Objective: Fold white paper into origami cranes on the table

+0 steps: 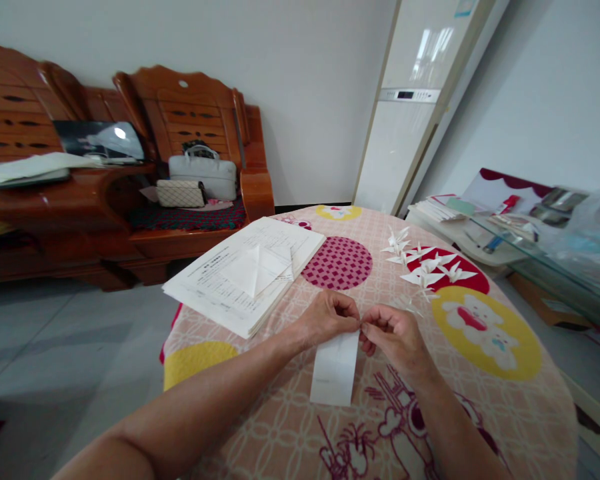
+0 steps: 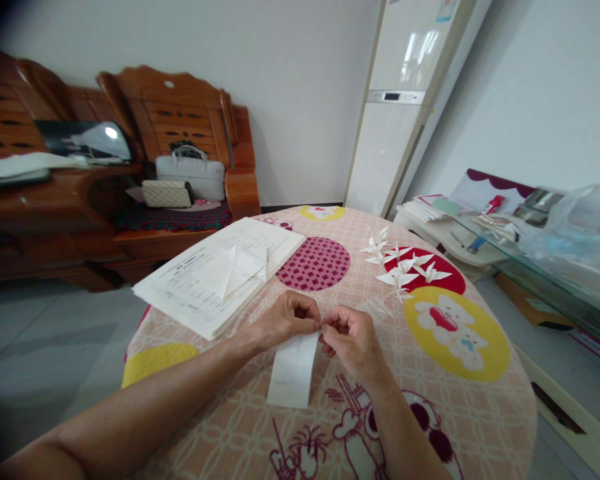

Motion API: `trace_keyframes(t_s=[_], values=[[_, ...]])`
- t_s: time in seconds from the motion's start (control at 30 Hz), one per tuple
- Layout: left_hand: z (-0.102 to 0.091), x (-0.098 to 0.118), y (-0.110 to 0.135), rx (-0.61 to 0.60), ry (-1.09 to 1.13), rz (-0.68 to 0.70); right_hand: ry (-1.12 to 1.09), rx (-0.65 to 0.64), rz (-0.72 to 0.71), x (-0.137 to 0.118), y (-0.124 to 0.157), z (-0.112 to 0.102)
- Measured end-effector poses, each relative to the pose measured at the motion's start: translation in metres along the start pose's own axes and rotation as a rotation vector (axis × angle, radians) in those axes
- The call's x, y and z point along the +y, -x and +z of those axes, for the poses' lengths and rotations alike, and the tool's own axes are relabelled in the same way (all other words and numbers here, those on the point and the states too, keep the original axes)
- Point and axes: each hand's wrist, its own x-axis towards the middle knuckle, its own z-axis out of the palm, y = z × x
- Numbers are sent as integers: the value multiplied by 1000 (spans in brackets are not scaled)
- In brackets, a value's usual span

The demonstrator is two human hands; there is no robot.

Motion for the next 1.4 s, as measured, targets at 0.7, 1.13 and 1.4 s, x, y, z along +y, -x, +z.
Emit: trace_keyframes(t_s=[0.7,1.13,1.4], values=[[1,-2,-1,21,221,-178,13,57,-105,6,2,-2],[2,-2,-2,38,164,-164,68,131,-58,6,0,3],[3,-3,-1,51,240,-211,65,154,-114,4,2,6]])
